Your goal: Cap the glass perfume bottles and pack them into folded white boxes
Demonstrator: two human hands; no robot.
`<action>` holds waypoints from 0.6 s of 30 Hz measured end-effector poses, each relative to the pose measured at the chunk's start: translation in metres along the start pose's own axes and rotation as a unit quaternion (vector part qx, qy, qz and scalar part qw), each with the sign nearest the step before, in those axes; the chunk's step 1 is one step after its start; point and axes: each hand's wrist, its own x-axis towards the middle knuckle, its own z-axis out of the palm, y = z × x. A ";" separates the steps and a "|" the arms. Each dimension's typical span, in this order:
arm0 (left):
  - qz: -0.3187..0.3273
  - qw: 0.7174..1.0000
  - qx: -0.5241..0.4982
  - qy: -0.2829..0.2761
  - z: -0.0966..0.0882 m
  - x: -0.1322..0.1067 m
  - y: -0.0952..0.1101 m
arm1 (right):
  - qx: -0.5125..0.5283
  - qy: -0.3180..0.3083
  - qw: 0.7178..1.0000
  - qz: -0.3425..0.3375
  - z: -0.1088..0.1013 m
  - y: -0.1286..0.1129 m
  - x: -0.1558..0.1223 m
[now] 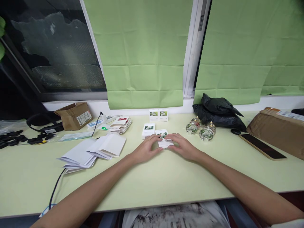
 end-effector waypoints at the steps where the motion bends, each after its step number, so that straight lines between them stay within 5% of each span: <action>1: -0.001 1.000 0.002 0.002 0.000 0.000 0.000 | -0.012 -0.003 1.000 -0.008 0.001 0.002 0.000; 13: 0.020 0.997 0.080 0.000 0.002 0.002 -0.002 | -0.189 -0.002 0.977 -0.099 0.010 0.009 0.003; 18: 0.031 0.996 0.079 -0.004 0.001 0.003 -0.008 | -0.147 0.001 0.986 -0.079 0.008 0.008 0.006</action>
